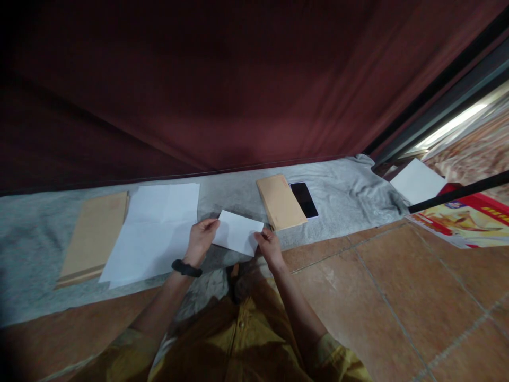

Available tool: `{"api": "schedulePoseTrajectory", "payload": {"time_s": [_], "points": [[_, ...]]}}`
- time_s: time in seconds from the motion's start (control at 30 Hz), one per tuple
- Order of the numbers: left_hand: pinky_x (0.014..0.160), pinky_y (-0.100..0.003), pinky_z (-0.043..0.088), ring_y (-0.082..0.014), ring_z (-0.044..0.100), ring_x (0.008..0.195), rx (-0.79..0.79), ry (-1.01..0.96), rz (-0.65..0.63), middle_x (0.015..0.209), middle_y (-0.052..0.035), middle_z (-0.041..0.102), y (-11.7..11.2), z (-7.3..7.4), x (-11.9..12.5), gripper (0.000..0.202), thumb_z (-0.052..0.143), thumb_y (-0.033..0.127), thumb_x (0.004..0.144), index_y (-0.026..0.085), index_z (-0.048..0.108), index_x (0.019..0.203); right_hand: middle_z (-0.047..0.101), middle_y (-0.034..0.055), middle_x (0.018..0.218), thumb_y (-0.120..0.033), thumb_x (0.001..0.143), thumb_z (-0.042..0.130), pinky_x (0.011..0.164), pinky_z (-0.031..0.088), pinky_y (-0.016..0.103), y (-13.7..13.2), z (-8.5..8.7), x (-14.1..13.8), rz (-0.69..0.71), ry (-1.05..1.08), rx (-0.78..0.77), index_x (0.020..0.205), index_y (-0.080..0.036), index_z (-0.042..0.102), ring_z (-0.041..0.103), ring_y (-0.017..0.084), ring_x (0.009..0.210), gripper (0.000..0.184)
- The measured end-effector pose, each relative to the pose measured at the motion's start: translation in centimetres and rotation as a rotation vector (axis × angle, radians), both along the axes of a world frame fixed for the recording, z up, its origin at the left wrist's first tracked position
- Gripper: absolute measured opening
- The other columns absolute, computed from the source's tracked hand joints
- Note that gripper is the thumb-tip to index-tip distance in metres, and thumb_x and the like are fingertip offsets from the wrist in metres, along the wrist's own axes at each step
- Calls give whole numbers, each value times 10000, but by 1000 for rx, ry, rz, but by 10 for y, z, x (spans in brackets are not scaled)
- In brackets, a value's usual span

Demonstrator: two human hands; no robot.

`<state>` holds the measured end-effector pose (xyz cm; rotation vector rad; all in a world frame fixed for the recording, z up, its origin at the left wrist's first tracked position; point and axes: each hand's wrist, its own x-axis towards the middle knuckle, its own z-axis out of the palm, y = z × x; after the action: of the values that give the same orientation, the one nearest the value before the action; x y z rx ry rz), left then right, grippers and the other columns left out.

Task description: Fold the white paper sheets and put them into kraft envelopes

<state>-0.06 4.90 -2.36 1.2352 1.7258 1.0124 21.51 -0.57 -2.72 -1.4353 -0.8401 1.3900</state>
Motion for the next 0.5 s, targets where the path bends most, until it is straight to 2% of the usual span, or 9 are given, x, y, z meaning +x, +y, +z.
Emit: {"api": "schedulePoseTrajectory", "payload": {"time_s": [0.17,0.27,0.4,0.5], "points": [[832,-376,553,-211,686,811,51,95,-21,883,-69,738,1,2,4,286,599,239,826,167,721,1074,681,12,727,-459,678,670,604,484,290,5,-9,-2,-30,-82,36,809,-200,710,593,188,688,293],[971,-436,526,-249,676,1011,138,199,-61,1092,-117,714,-7,4,7,367,548,199,860,165,672,1204,666,8,697,-460,677,669,609,474,287,6,-13,-2,-36,-107,46,779,-198,697,580,183,674,283],[1139,-462,429,-271,540,1318,354,485,-231,1408,-161,576,-21,3,15,423,432,198,944,151,587,1335,647,3,677,-450,667,665,600,461,286,8,-14,-1,-24,-82,31,768,-195,690,559,173,646,276],[1185,-473,384,-281,447,1422,390,634,-378,1516,-166,495,-29,-2,25,463,406,260,982,126,513,1412,643,2,680,-439,652,662,586,456,279,8,-13,-2,-19,-66,22,775,-194,689,553,170,644,276]]}}
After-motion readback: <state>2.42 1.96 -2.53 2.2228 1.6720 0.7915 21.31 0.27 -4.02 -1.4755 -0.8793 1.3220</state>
